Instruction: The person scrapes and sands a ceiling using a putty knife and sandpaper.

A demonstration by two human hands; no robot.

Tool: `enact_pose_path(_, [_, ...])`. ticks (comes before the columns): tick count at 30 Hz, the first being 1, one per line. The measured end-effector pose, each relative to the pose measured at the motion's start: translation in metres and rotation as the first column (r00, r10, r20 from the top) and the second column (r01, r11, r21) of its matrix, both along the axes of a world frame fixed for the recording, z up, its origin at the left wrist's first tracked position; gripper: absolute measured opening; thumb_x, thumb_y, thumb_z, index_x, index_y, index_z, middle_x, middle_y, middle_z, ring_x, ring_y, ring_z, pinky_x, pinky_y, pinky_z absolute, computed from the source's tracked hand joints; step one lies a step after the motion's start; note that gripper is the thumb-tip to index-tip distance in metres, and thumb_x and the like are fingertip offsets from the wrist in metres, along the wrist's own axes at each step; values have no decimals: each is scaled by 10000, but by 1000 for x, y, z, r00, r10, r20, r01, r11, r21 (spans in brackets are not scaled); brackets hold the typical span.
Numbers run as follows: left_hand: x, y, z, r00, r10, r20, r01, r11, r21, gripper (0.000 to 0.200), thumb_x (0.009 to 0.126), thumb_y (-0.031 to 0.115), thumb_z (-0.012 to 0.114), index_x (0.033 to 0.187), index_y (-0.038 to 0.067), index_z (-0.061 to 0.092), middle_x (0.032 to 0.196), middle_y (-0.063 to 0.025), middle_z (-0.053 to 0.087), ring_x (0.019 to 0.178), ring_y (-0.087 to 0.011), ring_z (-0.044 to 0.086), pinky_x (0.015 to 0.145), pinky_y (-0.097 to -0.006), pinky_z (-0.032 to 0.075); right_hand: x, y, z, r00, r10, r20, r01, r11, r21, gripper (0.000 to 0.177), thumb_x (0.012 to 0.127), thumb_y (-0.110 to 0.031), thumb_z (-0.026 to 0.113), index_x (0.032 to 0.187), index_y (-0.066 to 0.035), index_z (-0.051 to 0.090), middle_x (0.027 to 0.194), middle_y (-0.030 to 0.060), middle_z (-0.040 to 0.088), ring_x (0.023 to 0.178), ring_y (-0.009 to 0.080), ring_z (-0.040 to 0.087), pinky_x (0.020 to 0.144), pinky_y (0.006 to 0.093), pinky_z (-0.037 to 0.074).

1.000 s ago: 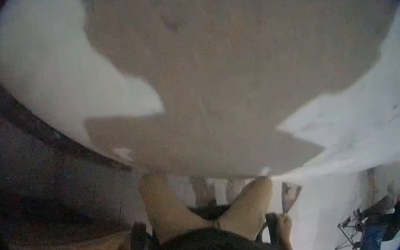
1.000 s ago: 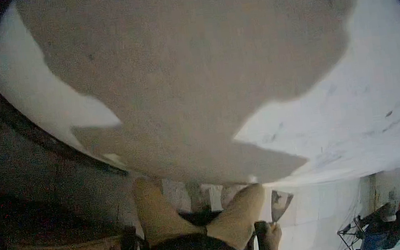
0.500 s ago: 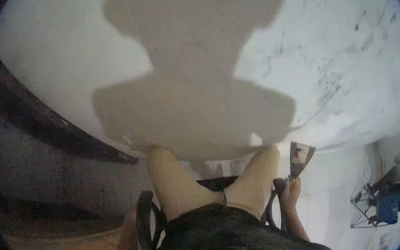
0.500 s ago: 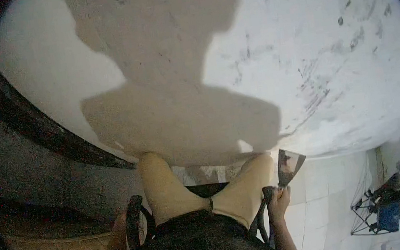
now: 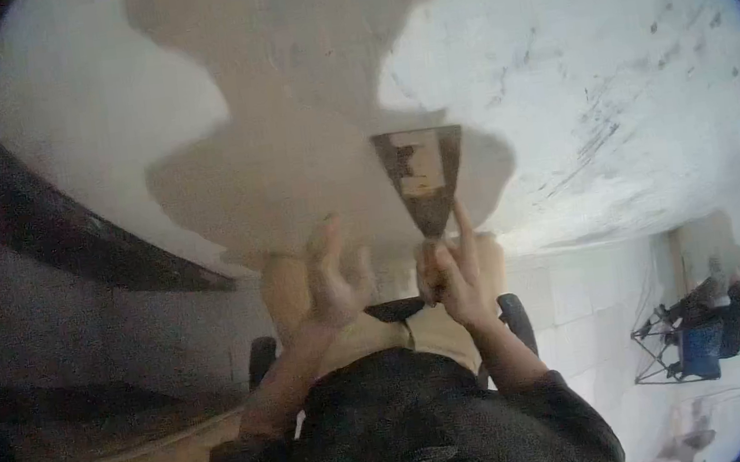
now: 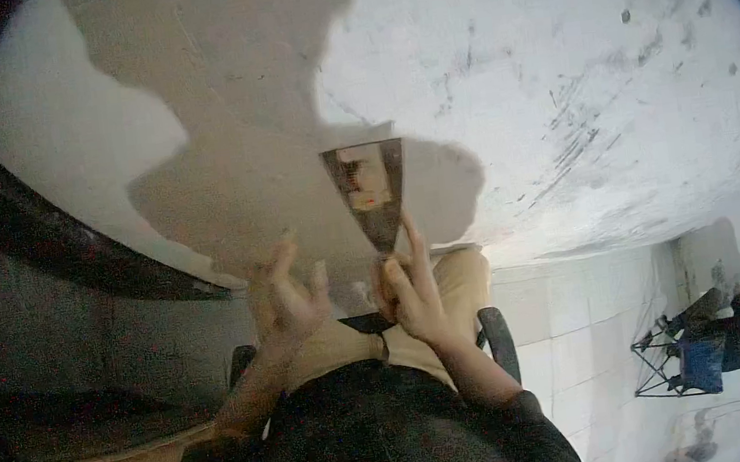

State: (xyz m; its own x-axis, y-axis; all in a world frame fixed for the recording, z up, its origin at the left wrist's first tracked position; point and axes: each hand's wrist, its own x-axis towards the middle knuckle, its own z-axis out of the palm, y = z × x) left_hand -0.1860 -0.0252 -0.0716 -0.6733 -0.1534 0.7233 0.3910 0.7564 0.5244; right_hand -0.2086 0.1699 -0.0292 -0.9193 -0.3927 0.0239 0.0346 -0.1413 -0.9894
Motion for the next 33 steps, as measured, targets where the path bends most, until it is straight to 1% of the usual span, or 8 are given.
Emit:
enact_pose_path(1, [-21, 8, -2, 979, -107, -171, 101, 994, -46, 538, 826, 107, 642, 1312, 75, 414, 1313, -197, 441, 1226, -365, 418, 991, -506, 349, -4, -4, -1, 997, -7, -70, 7, 1000, -2, 498, 974, -153, 383, 1413, -10, 197, 835, 70, 547, 739, 123, 514, 696, 260, 434])
enact_pose_path(6, [-68, 38, 31, 964, -45, -263, 6, 989, -148, 648, 739, 79, 706, 1326, 85, 432, 1365, -151, 417, 1301, -331, 355, 1029, -523, 324, -26, 0, -4, 994, 44, -103, -38, 997, 67, 466, 971, -146, 392, 1400, -8, 272, 820, 45, 532, 735, 103, 481, 707, 247, 419])
enact_pose_path(8, [-82, 40, 31, 954, -79, -288, 48, 993, -112, 601, 725, 80, 712, 1282, 66, 485, 1356, -136, 437, 1300, -311, 367, 1036, -515, 334, -35, 3, -13, 980, 50, -191, -18, 986, 163, 463, 969, -148, 399, 1396, -15, 282, 803, 40, 517, 666, 99, 481, 628, 237, 431])
enact_pose_path(9, [-90, 40, 29, 940, -112, -322, 85, 992, -95, 568, 722, 85, 714, 1252, 54, 514, 1344, -132, 451, 1291, -301, 382, 1039, -508, 341, -35, -2, -6, 995, 98, -19, -99, 993, -58, 484, 973, -209, 397, 1395, -43, 229, 662, 38, 444, 404, 93, 385, 334, 223, 323])
enact_pose_path(13, [-109, 41, 27, 917, -164, -362, 158, 986, -46, 490, 706, 124, 726, 1162, 17, 581, 1282, -125, 519, 1260, -286, 427, 1065, -468, 344, -38, 0, 6, 971, 36, 236, 1, 988, -156, 440, 950, -240, 449, 1314, -26, 323, 675, 45, 454, 401, 82, 381, 307, 218, 289])
enact_pose_path(14, [-110, 40, 24, 918, -167, -359, 162, 986, -43, 500, 701, 132, 731, 1163, 15, 579, 1279, -124, 522, 1260, -286, 426, 1071, -465, 337, -42, 0, 2, 994, 24, 107, -9, 989, -145, 471, 936, -239, 468, 1321, -10, 320, 665, 44, 454, 413, 78, 392, 306, 214, 286])
enact_pose_path(23, [-116, 55, 17, 922, -227, -313, 265, 961, 84, 531, 708, 162, 746, 1194, 45, 567, 1310, -114, 500, 1281, -281, 402, 1079, -457, 315, -45, 14, 19, 994, -61, 93, 61, 998, 7, 490, 940, -235, 478, 1330, 28, 341, 661, 19, 462, 413, 55, 387, 340, 196, 296])
enact_pose_path(33, [-117, 83, 12, 909, -276, -311, 325, 939, 116, 501, 705, 137, 759, 1159, 15, 586, 1318, -146, 480, 1286, -326, 381, 1068, -506, 313, -43, 44, 45, 935, -97, 341, 99, 995, 13, 318, 918, -208, 525, 1134, 24, 503, 671, 6, 480, 485, 55, 391, 418, 203, 293])
